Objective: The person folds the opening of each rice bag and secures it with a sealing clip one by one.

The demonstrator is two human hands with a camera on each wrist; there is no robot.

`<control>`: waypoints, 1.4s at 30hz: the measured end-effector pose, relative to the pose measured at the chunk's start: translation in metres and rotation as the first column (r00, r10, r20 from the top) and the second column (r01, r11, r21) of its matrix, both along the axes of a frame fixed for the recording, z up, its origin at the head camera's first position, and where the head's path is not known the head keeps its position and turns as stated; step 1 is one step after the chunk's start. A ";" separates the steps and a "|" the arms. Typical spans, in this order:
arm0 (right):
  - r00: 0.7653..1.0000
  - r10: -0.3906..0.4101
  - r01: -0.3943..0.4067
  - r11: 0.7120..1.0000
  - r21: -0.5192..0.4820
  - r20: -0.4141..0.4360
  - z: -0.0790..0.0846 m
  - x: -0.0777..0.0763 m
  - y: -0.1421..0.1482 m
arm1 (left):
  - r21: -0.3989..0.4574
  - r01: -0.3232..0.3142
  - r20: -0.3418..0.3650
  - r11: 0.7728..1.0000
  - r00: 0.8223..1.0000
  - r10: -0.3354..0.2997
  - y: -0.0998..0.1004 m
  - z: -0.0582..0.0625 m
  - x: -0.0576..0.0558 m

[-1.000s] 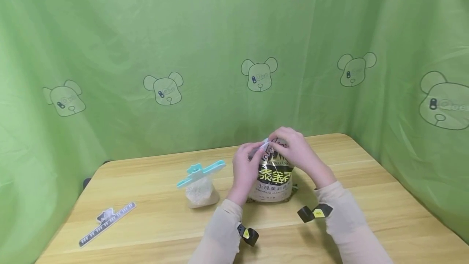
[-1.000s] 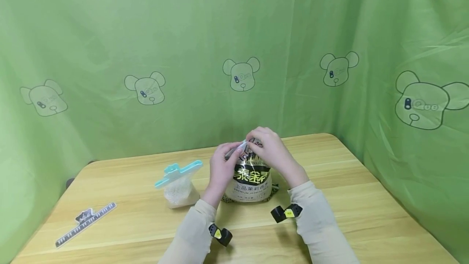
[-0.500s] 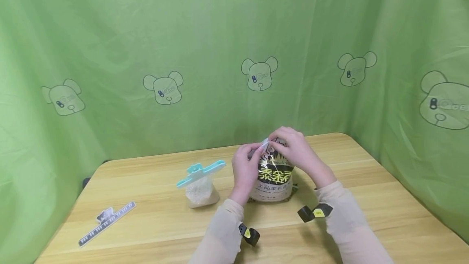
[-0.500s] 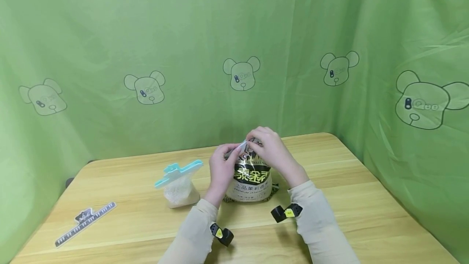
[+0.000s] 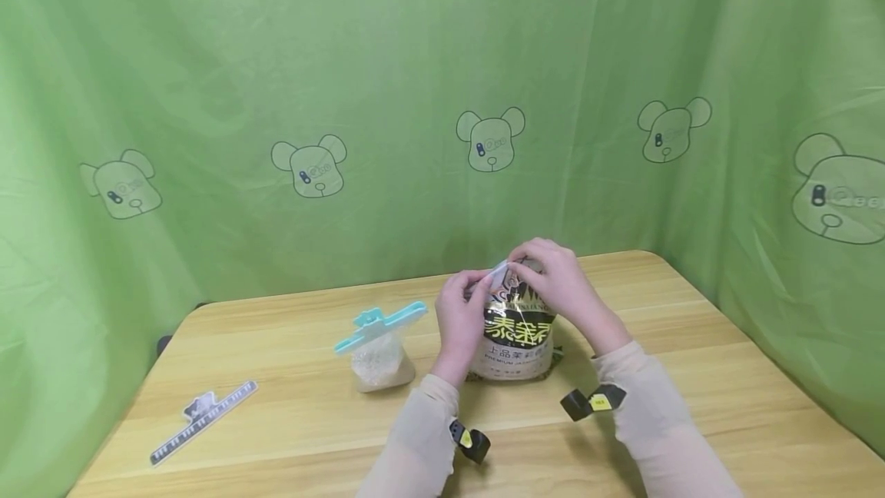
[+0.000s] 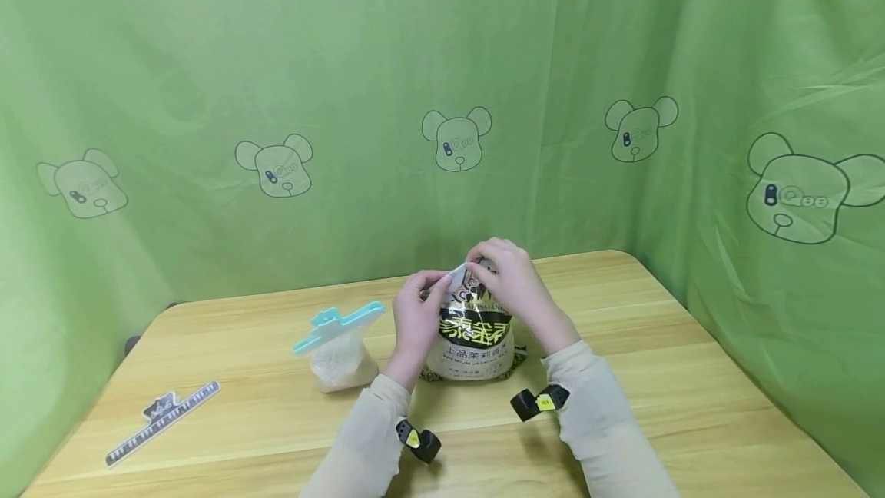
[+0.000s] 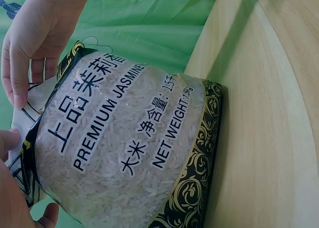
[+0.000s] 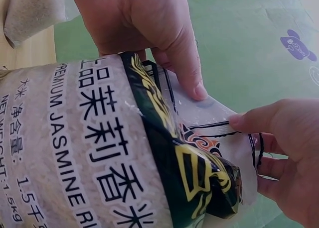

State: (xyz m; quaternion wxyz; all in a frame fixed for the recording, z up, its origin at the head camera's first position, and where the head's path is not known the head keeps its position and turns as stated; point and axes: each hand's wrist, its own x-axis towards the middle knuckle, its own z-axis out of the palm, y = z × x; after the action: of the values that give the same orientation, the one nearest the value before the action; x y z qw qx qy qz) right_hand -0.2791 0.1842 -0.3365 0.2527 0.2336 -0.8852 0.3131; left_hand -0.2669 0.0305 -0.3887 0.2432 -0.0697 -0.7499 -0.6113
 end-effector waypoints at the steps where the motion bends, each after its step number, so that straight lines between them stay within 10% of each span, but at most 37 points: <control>1: 1.000 -0.005 0.005 1.000 -0.006 0.002 0.000 0.000 0.000 | 0.000 -0.005 0.005 1.000 1.000 0.006 0.000 0.000 0.000; 18: 0.997 -0.060 0.063 0.997 -0.043 0.057 -0.001 0.000 -0.003 | 0.211 -0.019 0.121 0.977 0.993 -0.007 0.000 -0.005 -0.003; 42: 0.996 -0.061 0.064 0.997 -0.052 0.064 -0.002 -0.002 -0.002 | 0.175 -0.064 0.126 0.982 0.991 0.042 0.002 -0.006 -0.003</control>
State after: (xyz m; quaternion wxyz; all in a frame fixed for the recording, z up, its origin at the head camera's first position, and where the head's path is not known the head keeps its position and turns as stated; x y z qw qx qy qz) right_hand -0.2809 0.1818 -0.3382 0.2407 0.1890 -0.8908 0.3360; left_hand -0.2698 0.0329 -0.3943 0.2185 0.0098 -0.7070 -0.6725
